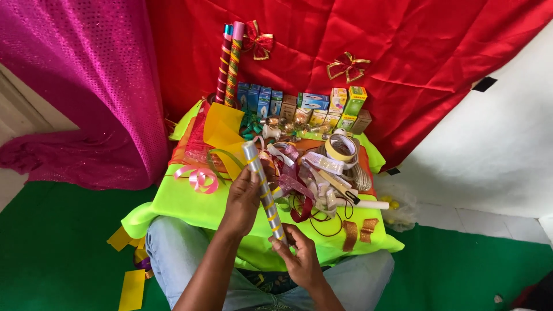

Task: Wrapping a decorative stick with a pink ribbon and arranging gift items on a display table.

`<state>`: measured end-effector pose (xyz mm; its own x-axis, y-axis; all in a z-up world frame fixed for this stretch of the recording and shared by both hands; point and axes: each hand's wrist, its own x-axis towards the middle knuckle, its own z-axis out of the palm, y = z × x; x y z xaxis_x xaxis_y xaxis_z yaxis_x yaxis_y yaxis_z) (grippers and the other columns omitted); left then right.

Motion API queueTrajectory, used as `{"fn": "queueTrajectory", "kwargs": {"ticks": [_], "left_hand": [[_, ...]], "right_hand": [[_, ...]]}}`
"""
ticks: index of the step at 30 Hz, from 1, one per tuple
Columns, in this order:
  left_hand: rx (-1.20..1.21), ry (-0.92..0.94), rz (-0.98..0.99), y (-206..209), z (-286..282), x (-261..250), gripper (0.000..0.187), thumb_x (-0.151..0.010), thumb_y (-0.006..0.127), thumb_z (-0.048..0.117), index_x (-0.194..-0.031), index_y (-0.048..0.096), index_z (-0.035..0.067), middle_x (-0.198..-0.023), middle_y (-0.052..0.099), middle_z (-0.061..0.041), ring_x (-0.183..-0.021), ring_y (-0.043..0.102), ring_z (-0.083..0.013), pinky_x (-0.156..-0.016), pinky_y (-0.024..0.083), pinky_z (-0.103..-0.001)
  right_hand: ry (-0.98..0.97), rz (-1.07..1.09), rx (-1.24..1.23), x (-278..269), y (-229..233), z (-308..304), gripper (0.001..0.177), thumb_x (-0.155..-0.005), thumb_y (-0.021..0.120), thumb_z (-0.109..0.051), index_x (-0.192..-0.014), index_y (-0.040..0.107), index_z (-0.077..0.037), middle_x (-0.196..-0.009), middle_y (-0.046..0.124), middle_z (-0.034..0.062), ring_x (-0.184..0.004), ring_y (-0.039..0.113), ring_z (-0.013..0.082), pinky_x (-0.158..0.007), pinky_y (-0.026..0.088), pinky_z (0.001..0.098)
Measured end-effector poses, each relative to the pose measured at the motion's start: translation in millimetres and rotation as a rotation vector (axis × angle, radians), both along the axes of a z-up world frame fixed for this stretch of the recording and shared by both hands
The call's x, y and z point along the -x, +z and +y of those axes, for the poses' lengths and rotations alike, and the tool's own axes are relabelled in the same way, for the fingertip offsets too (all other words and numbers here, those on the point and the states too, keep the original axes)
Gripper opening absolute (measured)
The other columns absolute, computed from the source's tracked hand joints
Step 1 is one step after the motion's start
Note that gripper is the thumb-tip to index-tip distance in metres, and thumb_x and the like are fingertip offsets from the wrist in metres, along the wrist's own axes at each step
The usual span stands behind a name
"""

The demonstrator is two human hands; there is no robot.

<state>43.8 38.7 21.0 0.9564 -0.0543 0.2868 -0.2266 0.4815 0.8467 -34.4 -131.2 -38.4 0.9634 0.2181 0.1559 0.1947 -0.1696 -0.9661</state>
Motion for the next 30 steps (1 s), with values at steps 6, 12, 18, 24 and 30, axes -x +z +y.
{"fn": "queueTrajectory", "kwargs": {"ticks": [6,12,18,24,30], "left_hand": [[-0.028,0.019,-0.069,4.8,19.4,-1.9,0.035,-0.101,0.052,0.003,-0.136,0.057,0.007,-0.107,0.071,-0.008,-0.094,0.064,-0.0222,-0.084,0.055,-0.043],[-0.055,0.302,-0.22,14.9,46.1,-1.0,0.021,-0.098,0.063,-0.001,-0.117,0.063,0.008,-0.106,0.073,-0.008,-0.096,0.064,-0.0211,-0.089,0.052,-0.041],[-0.052,0.498,-0.264,-1.8,60.2,-3.5,0.025,-0.101,0.067,0.011,-0.123,0.056,0.008,-0.112,0.067,-0.009,-0.107,0.064,-0.0213,-0.096,0.055,-0.041],[-0.106,0.513,-0.403,-17.1,46.2,-7.2,0.022,-0.104,0.064,0.013,-0.121,0.05,0.011,-0.114,0.06,-0.008,-0.101,0.057,-0.0195,-0.093,0.049,-0.037],[-0.28,0.539,-0.405,-21.2,41.8,-5.2,0.021,-0.106,0.056,0.015,-0.122,0.043,0.009,-0.104,0.059,-0.01,-0.097,0.058,-0.0209,-0.088,0.052,-0.038]], "right_hand": [[-0.037,-0.107,0.081,-5.2,-6.0,-0.7,0.046,-0.097,0.062,-0.039,-0.133,0.065,-0.01,-0.123,0.078,0.0095,-0.11,0.075,0.0278,-0.095,0.061,0.0438],[-0.16,-0.291,0.097,-16.6,-28.3,-26.6,0.03,-0.098,0.061,-0.028,-0.116,0.07,-0.005,-0.108,0.08,0.0167,-0.098,0.08,0.0272,-0.085,0.069,0.0388],[-0.307,-0.257,0.089,-15.1,-25.8,-45.6,0.025,-0.096,0.064,-0.023,-0.107,0.076,-0.004,-0.091,0.084,0.013,-0.086,0.083,0.0233,-0.077,0.072,0.0349],[-0.351,-0.24,0.204,-17.7,-30.7,-66.7,0.033,-0.095,0.065,-0.03,-0.117,0.076,-0.007,-0.099,0.083,0.0101,-0.094,0.081,0.0233,-0.079,0.068,0.0359],[-0.26,-0.309,0.275,-20.9,-15.7,-60.8,0.034,-0.095,0.068,-0.021,-0.127,0.071,-0.011,-0.131,0.069,0.0099,-0.097,0.076,0.0204,-0.075,0.068,0.0322]]}}
